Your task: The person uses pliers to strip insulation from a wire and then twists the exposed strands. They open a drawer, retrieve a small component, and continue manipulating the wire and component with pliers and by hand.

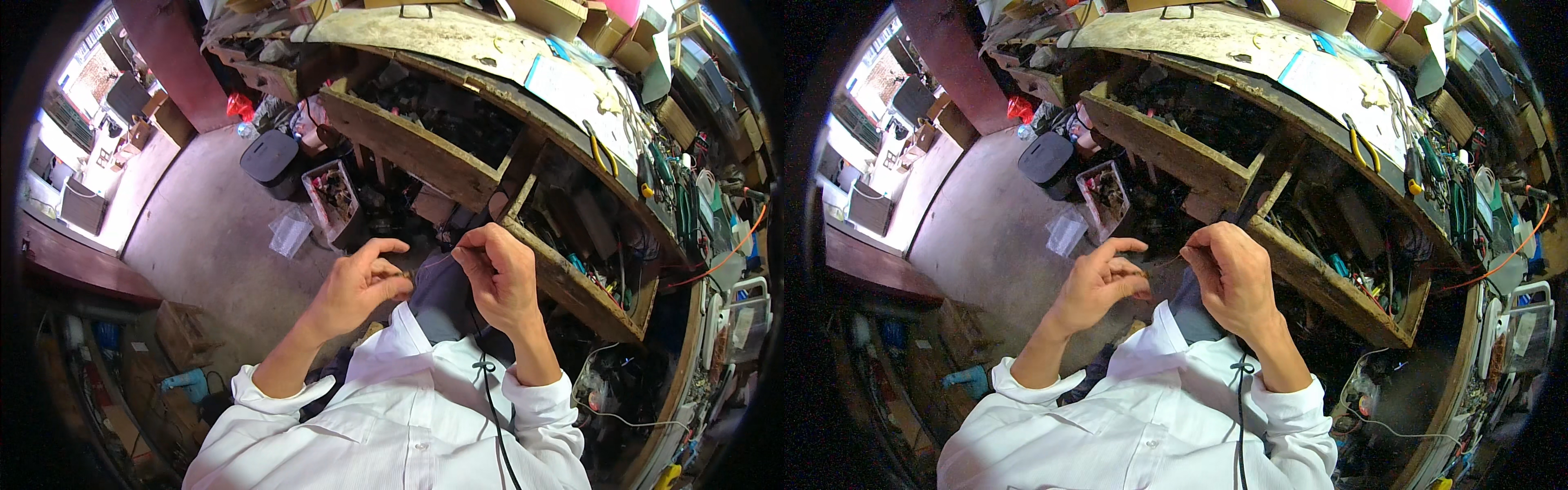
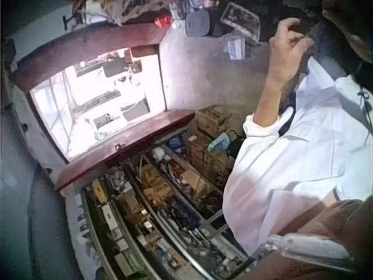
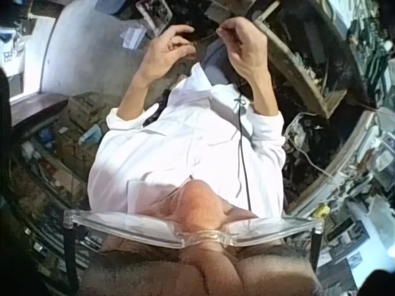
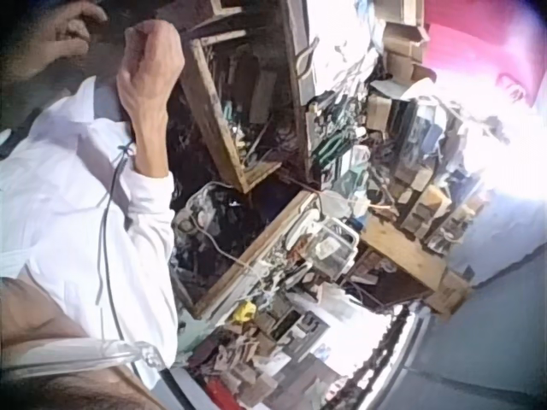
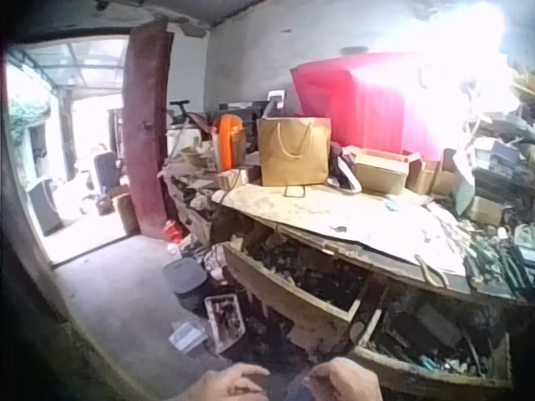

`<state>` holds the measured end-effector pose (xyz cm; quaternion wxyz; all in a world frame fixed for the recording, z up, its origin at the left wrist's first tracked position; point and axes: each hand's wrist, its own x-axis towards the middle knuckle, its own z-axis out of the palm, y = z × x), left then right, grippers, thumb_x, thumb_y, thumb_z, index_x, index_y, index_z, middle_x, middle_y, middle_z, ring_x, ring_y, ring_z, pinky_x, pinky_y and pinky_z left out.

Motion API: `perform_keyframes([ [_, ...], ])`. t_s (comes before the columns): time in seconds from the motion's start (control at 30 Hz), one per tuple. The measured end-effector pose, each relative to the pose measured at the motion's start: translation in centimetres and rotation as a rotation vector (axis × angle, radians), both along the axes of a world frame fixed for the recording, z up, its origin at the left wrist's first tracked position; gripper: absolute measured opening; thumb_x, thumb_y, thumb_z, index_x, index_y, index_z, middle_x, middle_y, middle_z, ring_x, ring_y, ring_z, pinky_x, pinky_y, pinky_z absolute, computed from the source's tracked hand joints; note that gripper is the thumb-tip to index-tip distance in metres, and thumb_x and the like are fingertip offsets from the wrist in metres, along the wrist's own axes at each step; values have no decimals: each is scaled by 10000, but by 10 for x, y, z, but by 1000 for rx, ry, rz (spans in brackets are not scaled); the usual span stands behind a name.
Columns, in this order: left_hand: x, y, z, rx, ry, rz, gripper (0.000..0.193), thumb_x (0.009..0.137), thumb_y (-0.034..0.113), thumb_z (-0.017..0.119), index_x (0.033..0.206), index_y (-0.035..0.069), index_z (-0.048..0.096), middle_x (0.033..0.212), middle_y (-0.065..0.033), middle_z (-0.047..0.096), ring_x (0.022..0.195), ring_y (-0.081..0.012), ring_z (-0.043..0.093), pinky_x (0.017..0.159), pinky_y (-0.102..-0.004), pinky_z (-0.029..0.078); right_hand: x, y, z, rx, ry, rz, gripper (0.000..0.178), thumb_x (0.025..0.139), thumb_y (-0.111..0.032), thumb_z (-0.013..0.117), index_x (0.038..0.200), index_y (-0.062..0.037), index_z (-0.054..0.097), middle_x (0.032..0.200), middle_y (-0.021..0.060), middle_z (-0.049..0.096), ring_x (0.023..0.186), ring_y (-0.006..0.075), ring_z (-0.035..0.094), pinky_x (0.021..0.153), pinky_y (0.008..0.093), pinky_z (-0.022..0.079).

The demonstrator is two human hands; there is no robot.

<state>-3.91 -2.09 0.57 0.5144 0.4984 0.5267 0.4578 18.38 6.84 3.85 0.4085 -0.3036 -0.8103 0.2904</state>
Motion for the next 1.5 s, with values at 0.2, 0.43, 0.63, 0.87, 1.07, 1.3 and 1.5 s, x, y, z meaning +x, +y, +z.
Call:
perform_keyframes([
  [0.2, -24, -1, -16, -78, -567, 3, 170, 986, 0, 663, 1146, -53, 637, 936, -187, 758, 854, -284, 781, 763, -387, 662, 8, 1, 6, 78, 19, -59, 176, 829, 45, 770, 934, 0, 635, 826, 138, 648, 729, 311, 637, 650, 368, 510],
  [0.43, -34, -1, -5, -69, -579, 108, 109, 972, 14, 695, 1051, -15, 625, 919, -193, 744, 792, -264, 771, 724, -358, 645, 21, 3, 19, 222, 23, -77, 189, 820, 63, 767, 943, -7, 641, 804, 125, 628, 700, 286, 608, 635, 350, 489],
  [0.63, -46, -12, -6, -80, -156, 23, 104, 939, -4, 708, 1004, -16, 628, 828, -155, 721, 717, -252, 747, 636, -385, 633, 54, 13, 30, 119, 238, -208, 91, 950, 24, 714, 967, 18, 625, 833, 8, 584, 737, 76, 527, 669, 210, 421],
  [0.87, -140, -23, -58, -65, -296, 204, 90, 945, -12, 701, 1013, -6, 643, 851, -136, 729, 747, -238, 743, 693, -369, 635, 119, 51, 37, 29, 584, -442, 81, 1026, -160, 708, 1000, -90, 678, 849, -78, 583, 650, -5, 414, 565, 163, 321],
  [1.07, -190, -52, -85, -119, -232, 325, 97, 952, 2, 686, 1034, -8, 635, 876, -124, 728, 748, -212, 737, 684, -361, 628, 145, 74, 38, 103, 420, -513, 81, 1029, -141, 701, 999, -69, 677, 874, -66, 587, 743, 18, 450, 647, 178, 340],
  [1.3, -131, -37, -18, 44, 84, 279, 143, 889, -10, 770, 1014, -21, 702, 912, -104, 741, 834, -171, 740, 756, -318, 616, 69, 36, 45, -247, 69, 85, 112, 917, -47, 749, 970, -10, 657, 867, 13, 608, 767, 107, 566, 678, 257, 447],
  [1.5, -93, -44, 34, 236, 589, 234, 157, 826, -13, 823, 969, -12, 758, 962, -83, 751, 867, -152, 729, 794, -288, 602, -29, 1, 22, 12, -235, 276, 276, 904, -98, 750, 1172, -59, 697, 1159, 146, 692, 979, 363, 710, 816, 423, 593],
])
